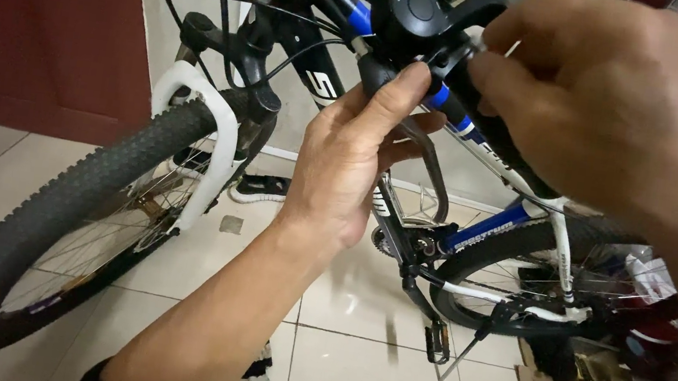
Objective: Adjusting and tightening the brake lever on a bicycle using an Allen key.
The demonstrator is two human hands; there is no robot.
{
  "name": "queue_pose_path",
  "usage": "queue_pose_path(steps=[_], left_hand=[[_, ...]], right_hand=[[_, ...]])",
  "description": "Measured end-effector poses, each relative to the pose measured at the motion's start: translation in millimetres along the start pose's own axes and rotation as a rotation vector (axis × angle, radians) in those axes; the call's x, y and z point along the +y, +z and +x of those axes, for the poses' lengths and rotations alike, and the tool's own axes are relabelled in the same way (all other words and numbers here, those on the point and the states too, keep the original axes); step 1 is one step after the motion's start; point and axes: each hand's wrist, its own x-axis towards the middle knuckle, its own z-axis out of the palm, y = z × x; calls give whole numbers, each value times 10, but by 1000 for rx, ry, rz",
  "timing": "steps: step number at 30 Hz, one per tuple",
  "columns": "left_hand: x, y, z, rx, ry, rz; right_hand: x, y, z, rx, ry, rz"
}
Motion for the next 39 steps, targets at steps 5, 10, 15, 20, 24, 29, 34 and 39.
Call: queue_pose_path(steps=[5,10,15,20,24,29,34,39], left_hand=[[-2,-3,19,-7,13,-24],[32,22,-11,2,-9,31],[61,33,-37,9,-16,32],[65,37,-38,21,-33,7],[54,11,-27,9,-33,8],[39,-2,-11,-8,-30,3],[104,42,-20,21,-16,95],[188,188,-47,99,-23,196]], right_hand=[[109,-72,-31,-11,-220,-79],[173,-3,-81,109,-337,-196],[337,79,-80,127,-374,-279],[474,96,-59,164,-435,-456],[573,112,-51,245,-556,-645],[617,109,-44,247,-588,-631],[565,111,-78,297,-623,-637],[520,190,-164,226,-447,-559]])
